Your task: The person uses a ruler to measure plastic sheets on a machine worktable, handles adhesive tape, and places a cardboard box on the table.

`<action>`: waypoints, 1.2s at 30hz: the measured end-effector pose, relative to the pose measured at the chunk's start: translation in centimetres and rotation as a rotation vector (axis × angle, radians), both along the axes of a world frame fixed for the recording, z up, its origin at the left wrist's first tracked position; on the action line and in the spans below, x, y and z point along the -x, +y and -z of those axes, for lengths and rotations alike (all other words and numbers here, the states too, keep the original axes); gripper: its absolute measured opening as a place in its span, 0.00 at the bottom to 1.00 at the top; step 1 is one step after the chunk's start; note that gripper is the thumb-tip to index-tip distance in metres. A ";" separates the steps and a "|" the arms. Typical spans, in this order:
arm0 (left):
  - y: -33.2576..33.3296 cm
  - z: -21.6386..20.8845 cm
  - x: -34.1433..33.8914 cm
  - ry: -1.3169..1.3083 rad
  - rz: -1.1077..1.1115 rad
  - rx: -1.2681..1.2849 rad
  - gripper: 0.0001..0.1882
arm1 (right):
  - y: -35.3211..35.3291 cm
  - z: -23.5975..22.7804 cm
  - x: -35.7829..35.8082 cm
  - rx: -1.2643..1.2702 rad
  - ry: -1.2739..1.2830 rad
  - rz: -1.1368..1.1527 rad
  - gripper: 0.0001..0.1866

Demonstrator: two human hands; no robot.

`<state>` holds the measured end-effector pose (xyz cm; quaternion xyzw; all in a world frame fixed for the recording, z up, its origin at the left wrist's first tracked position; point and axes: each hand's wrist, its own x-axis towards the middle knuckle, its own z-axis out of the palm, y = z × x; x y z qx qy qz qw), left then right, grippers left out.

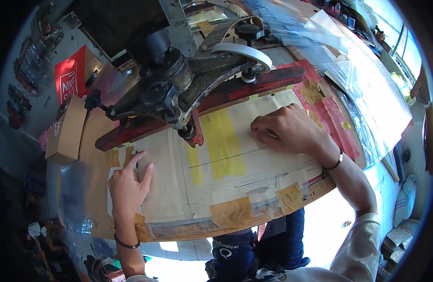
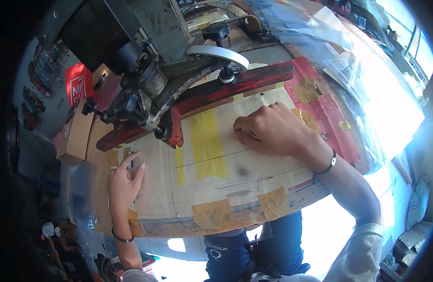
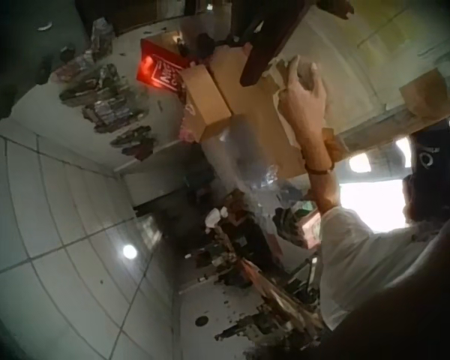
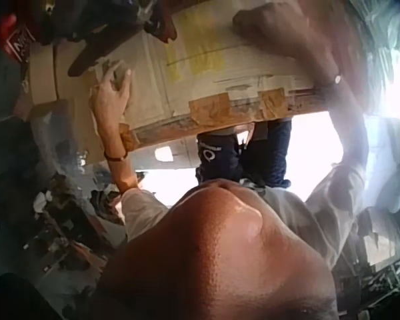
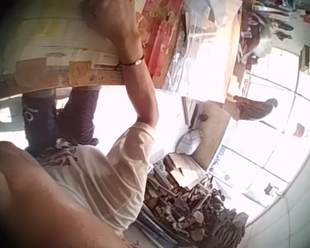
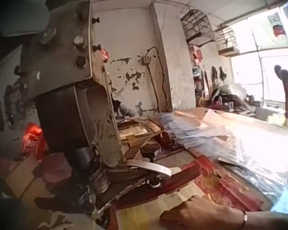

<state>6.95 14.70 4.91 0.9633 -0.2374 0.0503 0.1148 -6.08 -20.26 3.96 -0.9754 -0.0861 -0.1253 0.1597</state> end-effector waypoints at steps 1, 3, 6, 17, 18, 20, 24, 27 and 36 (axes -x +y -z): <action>-0.1 -0.1 0.0 0.011 -0.004 -0.002 0.18 | -0.1 -0.1 0.0 0.004 0.000 0.001 0.07; -0.1 0.0 -0.2 -0.003 0.007 0.000 0.18 | -0.2 -0.1 0.0 0.000 0.000 0.002 0.07; -0.2 -0.1 -0.1 -0.037 0.009 -0.004 0.17 | -0.4 0.0 -0.2 -0.007 0.002 -0.015 0.07; 0.5 0.1 0.1 -0.050 0.041 -0.003 0.09 | -0.3 0.4 -0.4 -0.063 -0.005 -0.057 0.07; 0.7 0.2 0.2 -0.038 0.039 0.026 0.09 | -0.3 0.7 -0.5 -0.073 -0.025 -0.074 0.07; 1.0 1.1 -0.1 -0.026 0.079 0.128 0.08 | -0.1 0.9 -0.2 -0.092 -0.036 -0.114 0.06; 2.0 1.1 -0.6 -0.015 0.096 0.224 0.08 | -0.1 0.4 0.0 -0.112 -0.025 -0.120 0.05; 3.1 1.8 -2.3 0.197 0.126 0.288 0.10 | -0.2 0.8 0.5 -0.089 -0.045 -0.089 0.06; 8.8 1.8 6.8 -0.089 0.235 0.377 0.22 | 5.7 -2.0 6.8 0.134 0.118 0.167 0.20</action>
